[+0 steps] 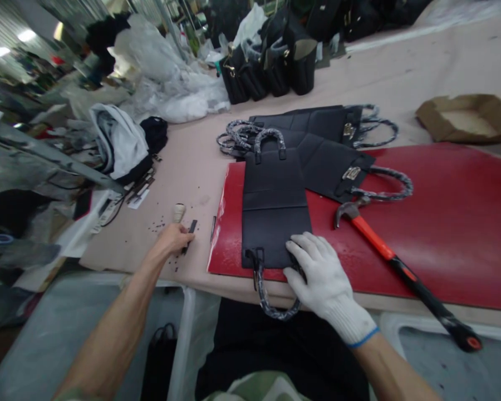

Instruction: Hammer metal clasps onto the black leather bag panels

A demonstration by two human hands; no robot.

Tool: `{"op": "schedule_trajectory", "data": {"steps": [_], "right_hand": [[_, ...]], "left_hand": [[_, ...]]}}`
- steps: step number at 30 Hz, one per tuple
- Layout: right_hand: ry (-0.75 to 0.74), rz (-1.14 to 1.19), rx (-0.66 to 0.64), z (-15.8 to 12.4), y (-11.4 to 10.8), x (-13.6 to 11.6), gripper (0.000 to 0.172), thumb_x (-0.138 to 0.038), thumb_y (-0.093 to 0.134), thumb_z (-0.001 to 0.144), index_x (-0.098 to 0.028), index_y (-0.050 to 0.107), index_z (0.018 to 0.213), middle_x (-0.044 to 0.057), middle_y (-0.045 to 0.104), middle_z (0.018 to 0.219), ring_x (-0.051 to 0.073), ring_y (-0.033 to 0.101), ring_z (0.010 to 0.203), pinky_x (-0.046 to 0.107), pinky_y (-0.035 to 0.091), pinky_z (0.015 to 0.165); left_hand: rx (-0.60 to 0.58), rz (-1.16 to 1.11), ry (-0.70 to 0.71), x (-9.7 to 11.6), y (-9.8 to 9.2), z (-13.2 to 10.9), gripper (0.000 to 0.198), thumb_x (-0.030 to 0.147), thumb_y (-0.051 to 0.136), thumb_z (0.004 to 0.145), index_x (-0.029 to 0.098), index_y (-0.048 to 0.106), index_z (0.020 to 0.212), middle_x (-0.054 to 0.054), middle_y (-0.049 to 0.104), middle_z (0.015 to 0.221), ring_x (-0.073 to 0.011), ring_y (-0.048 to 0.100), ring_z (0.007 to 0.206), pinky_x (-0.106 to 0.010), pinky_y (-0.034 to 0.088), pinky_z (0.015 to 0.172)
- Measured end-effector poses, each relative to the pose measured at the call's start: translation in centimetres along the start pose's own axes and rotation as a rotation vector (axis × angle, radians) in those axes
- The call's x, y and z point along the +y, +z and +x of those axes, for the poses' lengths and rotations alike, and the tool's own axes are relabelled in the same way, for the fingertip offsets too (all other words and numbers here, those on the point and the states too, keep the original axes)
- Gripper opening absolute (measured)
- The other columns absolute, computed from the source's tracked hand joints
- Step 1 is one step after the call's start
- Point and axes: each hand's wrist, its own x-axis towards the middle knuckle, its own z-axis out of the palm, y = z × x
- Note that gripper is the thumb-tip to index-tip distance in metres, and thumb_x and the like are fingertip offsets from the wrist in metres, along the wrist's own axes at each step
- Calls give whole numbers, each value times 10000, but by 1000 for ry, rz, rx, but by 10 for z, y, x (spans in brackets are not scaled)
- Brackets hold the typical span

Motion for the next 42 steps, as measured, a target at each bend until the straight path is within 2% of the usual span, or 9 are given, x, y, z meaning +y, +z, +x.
{"op": "schedule_trajectory", "data": {"steps": [3, 6, 9, 13, 17, 20, 23, 28, 42], "right_hand": [[19, 12, -9, -1, -4, -5, 450, -298, 637, 878, -172, 661, 1309, 154, 637, 1400, 386, 536, 1345, 623, 415, 1153], [49, 29, -24, -1, -7, -9, 461, -264, 660, 857, -157, 666, 1305, 162, 629, 1413, 380, 519, 1363, 616, 401, 1173], [73, 62, -22, -1, -9, -12, 464, -250, 672, 849, -164, 669, 1305, 157, 631, 1412, 372, 514, 1369, 614, 390, 1183], [79, 93, -22, -1, -10, -13, 477, -253, 687, 850, -166, 658, 1318, 152, 627, 1412, 365, 517, 1362, 608, 379, 1191], [81, 91, -31, -1, -11, -12, 474, -255, 695, 852, -157, 657, 1314, 154, 617, 1424, 365, 513, 1364, 602, 367, 1201], [88, 96, -34, -1, -12, -12, 470, -255, 693, 854, -169, 656, 1314, 145, 619, 1424, 367, 511, 1368, 603, 370, 1198], [89, 106, -33, -1, -12, -12, 477, -254, 686, 857, -186, 651, 1328, 138, 625, 1421, 369, 507, 1375, 610, 368, 1195], [98, 112, -41, -3, -11, -12, 490, -268, 681, 861, -193, 641, 1344, 135, 621, 1427, 370, 499, 1383, 612, 355, 1199], [94, 116, -40, -2, -12, -12, 469, -278, 674, 872, -165, 644, 1327, 141, 621, 1423, 367, 507, 1365, 591, 355, 1199]], "left_hand": [[-38, -157, 6, -4, 2, 1, 162, 311, 704, 735, 186, 639, 657, -56, 662, 586, -231, 697, 658, -270, 509, 593], [-122, -618, -24, -9, 0, -3, 233, 393, 697, 718, 173, 623, 699, -47, 665, 590, -200, 667, 560, -267, 539, 525], [-139, -1026, 33, 0, -4, -18, 315, 429, 747, 671, 167, 618, 789, -33, 703, 689, -170, 679, 581, -259, 581, 542], [-169, -1306, 178, 43, 1, -54, 465, 439, 833, 652, 188, 598, 966, -10, 728, 823, -195, 736, 697, -315, 639, 630], [-331, -1482, 243, 97, 26, -87, 636, 452, 896, 646, 205, 589, 1144, -10, 738, 870, -228, 774, 797, -338, 658, 678], [-366, -1500, 338, 124, 47, -102, 593, 471, 895, 684, 185, 609, 1118, -40, 754, 895, -240, 784, 825, -368, 668, 737], [-285, -1416, 477, 136, 59, -110, 433, 446, 857, 764, 174, 626, 1010, -56, 759, 928, -237, 786, 869, -389, 664, 833], [-181, -1318, 583, 134, 65, -118, 289, 405, 762, 880, 194, 619, 1016, -70, 761, 1017, -243, 784, 942, -411, 646, 928], [-134, -1262, 633, 130, 76, -124, 230, 389, 700, 947, 205, 594, 1034, -70, 773, 1051, -233, 771, 1004, -427, 611, 1003]]}}
